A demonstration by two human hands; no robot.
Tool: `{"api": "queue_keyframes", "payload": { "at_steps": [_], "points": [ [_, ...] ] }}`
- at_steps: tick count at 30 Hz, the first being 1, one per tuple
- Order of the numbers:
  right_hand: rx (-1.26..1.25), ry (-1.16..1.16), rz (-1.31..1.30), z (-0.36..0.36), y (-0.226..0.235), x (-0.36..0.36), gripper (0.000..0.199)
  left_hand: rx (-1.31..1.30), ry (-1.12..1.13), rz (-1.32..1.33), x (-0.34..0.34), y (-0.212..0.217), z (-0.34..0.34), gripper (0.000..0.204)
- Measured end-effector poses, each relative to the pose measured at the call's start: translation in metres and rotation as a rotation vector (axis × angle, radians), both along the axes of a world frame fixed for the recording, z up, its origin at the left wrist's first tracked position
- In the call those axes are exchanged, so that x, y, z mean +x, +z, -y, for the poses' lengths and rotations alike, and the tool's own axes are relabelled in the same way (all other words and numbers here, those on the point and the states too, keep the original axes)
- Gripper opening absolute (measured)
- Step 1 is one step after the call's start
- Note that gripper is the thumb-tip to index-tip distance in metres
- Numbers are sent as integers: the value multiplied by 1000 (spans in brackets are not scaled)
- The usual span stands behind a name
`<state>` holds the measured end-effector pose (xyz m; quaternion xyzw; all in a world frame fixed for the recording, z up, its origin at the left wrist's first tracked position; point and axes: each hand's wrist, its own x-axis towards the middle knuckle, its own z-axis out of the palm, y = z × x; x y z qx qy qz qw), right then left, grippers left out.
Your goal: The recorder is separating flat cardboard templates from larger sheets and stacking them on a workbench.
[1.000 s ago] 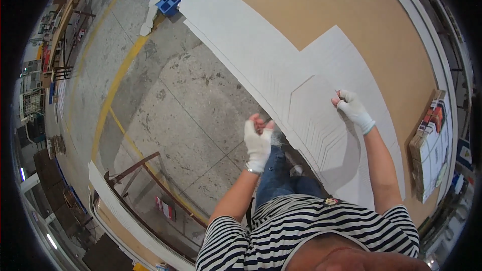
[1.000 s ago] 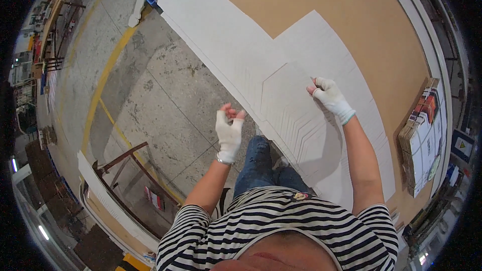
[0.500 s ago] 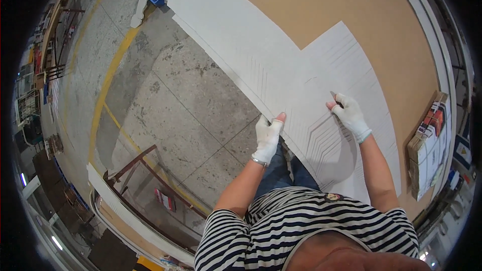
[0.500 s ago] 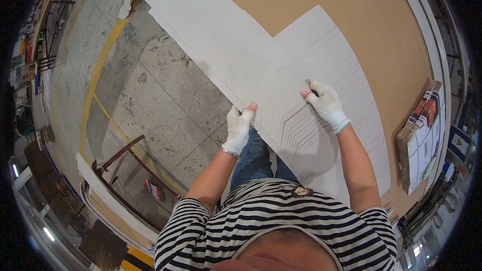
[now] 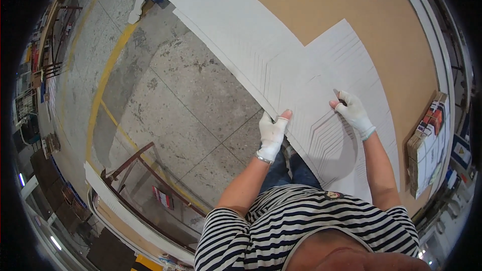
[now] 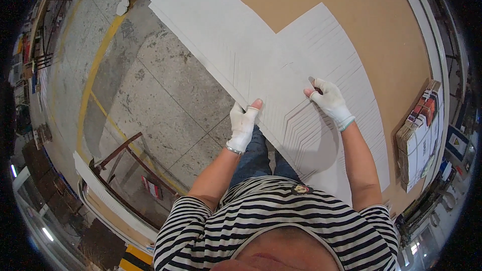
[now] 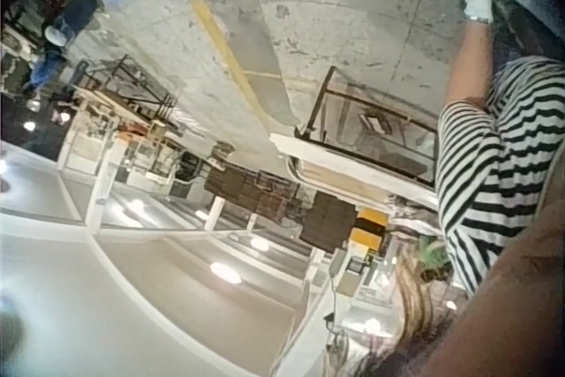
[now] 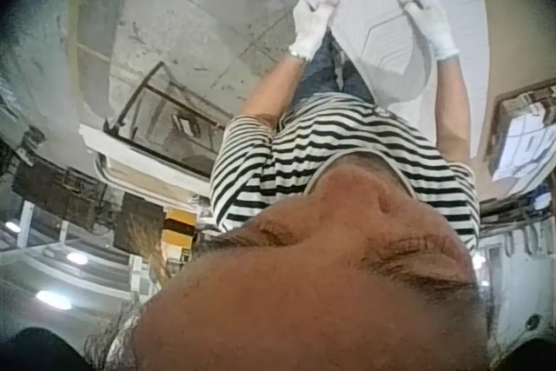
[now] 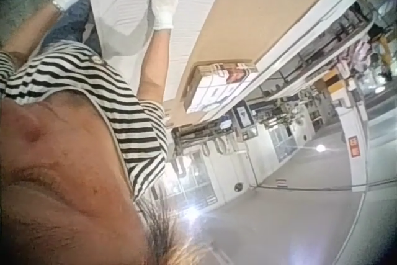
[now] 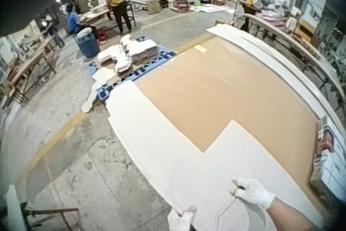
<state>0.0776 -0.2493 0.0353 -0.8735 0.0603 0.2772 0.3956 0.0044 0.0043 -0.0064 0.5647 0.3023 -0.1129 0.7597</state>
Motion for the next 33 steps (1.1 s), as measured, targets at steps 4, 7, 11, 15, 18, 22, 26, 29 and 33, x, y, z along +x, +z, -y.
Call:
{"api": "queue_keyframes", "payload": {
  "at_steps": [4, 7, 11, 15, 18, 22, 26, 29, 33],
  "points": [
    [22, -61, 108, 5, 20, -9, 26, 12, -18, -8, -1, -1, 0, 38],
    [10, -61, -16, 16, 30, -15, 22, 3, -7, -8, -1, -3, 1, 38],
    [148, -145, -100, 17, 16, -22, 20, -7, 2, -23, 0, -4, 3, 38],
    [100, -161, -48, 13, 3, -21, 20, -5, 3, 4, -1, -2, 2, 37],
    [103, -205, -66, 10, 2, -21, 20, 14, -9, -9, -2, -2, 3, 37],
    [42, -187, -61, 7, 3, -19, 19, 23, -3, -2, -2, -4, 5, 37],
    [90, -217, -63, 7, 4, -18, 19, -8, -24, 5, -5, -6, 4, 40],
    [159, -220, -68, 12, 6, -20, 17, -35, -45, 7, -12, -5, 5, 39],
    [227, -244, -115, 19, 9, -25, 15, 29, -56, 28, -18, -3, 9, 38]
  ]
}}
